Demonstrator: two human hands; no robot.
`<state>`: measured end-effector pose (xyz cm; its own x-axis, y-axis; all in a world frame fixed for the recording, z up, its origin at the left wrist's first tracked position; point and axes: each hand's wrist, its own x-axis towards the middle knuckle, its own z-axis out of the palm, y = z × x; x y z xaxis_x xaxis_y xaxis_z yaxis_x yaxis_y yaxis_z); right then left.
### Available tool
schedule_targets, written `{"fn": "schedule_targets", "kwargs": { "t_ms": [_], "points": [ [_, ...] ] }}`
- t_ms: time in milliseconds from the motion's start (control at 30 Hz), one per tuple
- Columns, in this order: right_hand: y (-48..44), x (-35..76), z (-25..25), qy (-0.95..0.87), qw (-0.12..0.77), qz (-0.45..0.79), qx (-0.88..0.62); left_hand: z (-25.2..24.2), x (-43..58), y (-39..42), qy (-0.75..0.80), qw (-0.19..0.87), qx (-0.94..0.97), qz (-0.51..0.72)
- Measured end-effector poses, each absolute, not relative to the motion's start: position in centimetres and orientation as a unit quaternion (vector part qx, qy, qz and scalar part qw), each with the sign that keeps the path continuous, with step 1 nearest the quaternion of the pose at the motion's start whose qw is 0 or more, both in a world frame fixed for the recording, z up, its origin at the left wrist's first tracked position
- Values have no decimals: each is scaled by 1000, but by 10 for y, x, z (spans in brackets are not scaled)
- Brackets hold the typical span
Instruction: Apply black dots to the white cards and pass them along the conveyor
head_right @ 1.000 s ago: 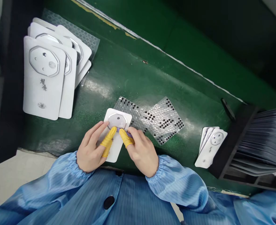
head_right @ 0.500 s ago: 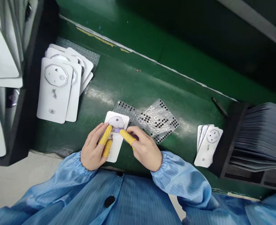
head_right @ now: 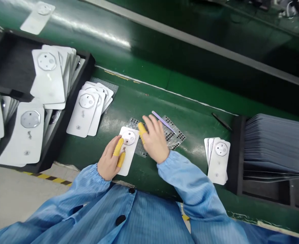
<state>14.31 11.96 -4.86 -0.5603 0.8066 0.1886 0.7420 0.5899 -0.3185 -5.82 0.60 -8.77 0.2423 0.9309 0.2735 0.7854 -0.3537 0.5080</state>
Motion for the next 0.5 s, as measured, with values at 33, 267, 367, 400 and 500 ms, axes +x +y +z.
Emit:
{"fn": "schedule_targets", "kwargs": {
  "t_ms": [33, 267, 367, 400, 500],
  "points": [
    [114, 136, -48, -880, 153, 129, -431, -90, -58, 6, 555, 140, 772, 277],
    [109, 116, -45, -732, 310, 385, -468, -85, -52, 4, 596, 194, 698, 347],
    [117, 116, -32, -719, 344, 421, -433, -62, -51, 11, 605, 235, 658, 383],
    [120, 116, -26, -700, 353, 453, -425, -50, -51, 15, 597, 293, 635, 393],
    [126, 123, 2, -571, 370, 583, -443, -9, -47, 26, 513, 576, 499, 395]
  ]
}}
